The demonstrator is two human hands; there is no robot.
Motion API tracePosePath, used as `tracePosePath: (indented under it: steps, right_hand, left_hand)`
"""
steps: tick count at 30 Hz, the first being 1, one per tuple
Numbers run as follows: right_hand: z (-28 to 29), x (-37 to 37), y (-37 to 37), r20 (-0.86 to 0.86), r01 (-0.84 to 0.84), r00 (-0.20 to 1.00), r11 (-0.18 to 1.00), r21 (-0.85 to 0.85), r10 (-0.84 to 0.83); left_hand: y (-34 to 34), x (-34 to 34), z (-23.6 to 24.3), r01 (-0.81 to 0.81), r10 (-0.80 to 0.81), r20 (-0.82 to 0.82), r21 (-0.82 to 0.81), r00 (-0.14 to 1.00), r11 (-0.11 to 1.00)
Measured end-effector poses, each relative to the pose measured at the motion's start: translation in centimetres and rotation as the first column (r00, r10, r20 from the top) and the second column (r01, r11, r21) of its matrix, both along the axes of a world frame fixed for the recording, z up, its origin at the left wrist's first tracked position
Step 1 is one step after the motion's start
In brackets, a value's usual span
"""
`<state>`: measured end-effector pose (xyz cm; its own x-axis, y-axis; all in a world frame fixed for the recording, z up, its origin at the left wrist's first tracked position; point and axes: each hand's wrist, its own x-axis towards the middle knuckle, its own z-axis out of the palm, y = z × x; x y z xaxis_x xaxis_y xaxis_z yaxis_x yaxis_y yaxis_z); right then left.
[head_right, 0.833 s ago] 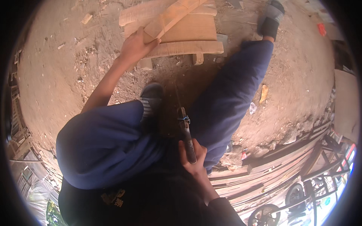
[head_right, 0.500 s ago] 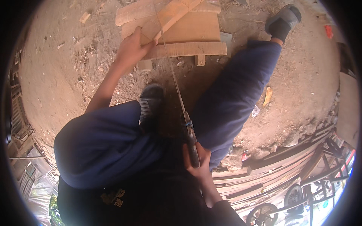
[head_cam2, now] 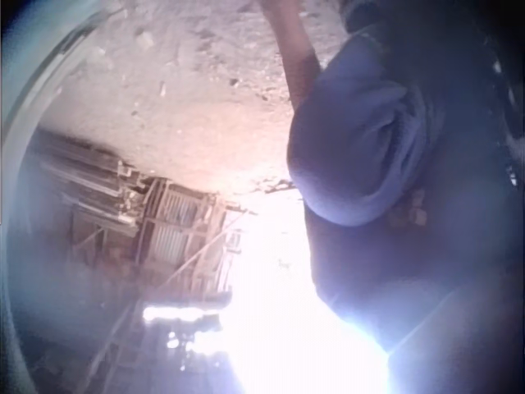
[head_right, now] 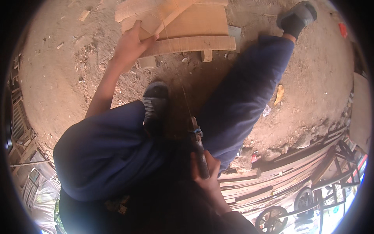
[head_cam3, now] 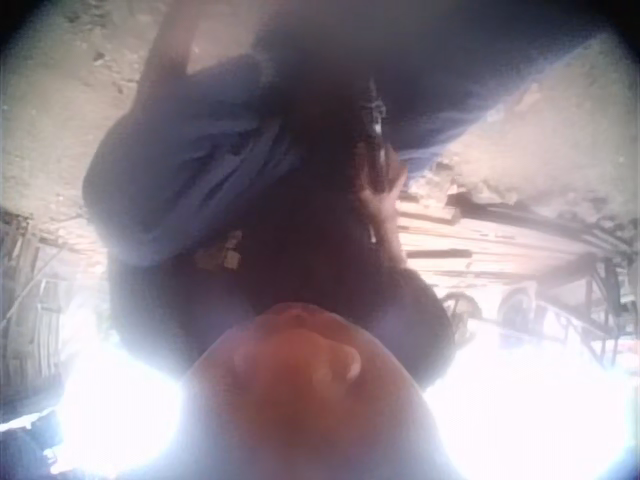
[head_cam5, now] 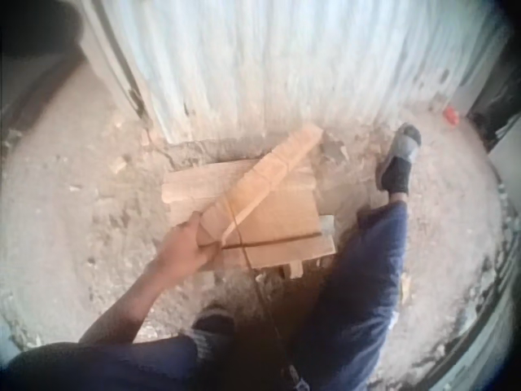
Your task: The person uses a hand saw to cut a piece of wood that is placed on a wooden support. They hold the wood steady with their left hand while sawing with their right hand, creating a straight cut along the marked line.
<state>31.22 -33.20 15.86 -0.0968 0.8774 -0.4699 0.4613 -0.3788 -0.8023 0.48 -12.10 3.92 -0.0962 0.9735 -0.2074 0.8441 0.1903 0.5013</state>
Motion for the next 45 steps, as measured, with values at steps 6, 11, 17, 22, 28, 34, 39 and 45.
tracePosePath:
  steps: [6,11,17,22,28,34,39,45]
  right_hand:
    - [-1.3,-2.2,0.7,-0.052,0.012,0.999,1.000,-0.006,-0.012]
    - [-1.8,-1.1,-0.9,-0.008,-0.028,1.000,0.996,0.088,0.029]
    - [-2.5,-2.0,0.1,-0.057,-0.011,0.998,0.998,0.058,0.014]
    - [-2.1,-1.0,-0.6,-0.011,-0.052,0.998,0.994,0.101,0.054]
    - [-1.7,-1.8,0.8,-0.048,-0.014,0.999,0.999,0.042,0.016]
    - [-3.2,-2.2,0.8,-0.071,-0.024,0.997,0.992,0.125,0.033]
    - [-2.2,-2.9,2.2,-0.060,-0.026,0.998,0.995,0.093,0.032]
    - [-2.4,-1.6,2.0,-0.023,-0.059,0.998,0.993,0.105,0.061]
  left_hand:
    - [0.0,-0.1,0.1,-0.029,0.029,0.009,-0.025,1.000,0.999]
    - [-0.1,-0.9,-0.7,-0.002,0.001,0.038,0.040,0.999,0.999]
    - [0.7,-0.9,-0.4,0.008,-0.008,-0.044,0.017,0.999,1.000]
    - [0.3,-0.7,-0.7,0.001,0.003,-0.059,0.064,0.998,0.998]
    - [1.0,-1.1,-1.1,0.000,0.006,-0.055,0.101,0.998,0.995]
    - [1.3,-1.1,-1.0,0.001,0.000,-0.016,0.044,1.000,0.999]
    - [0.7,-1.2,-0.9,-0.028,0.033,-0.070,0.074,0.997,0.997]
    - [0.9,-0.9,-0.8,-0.006,0.013,-0.074,0.087,0.997,0.996]
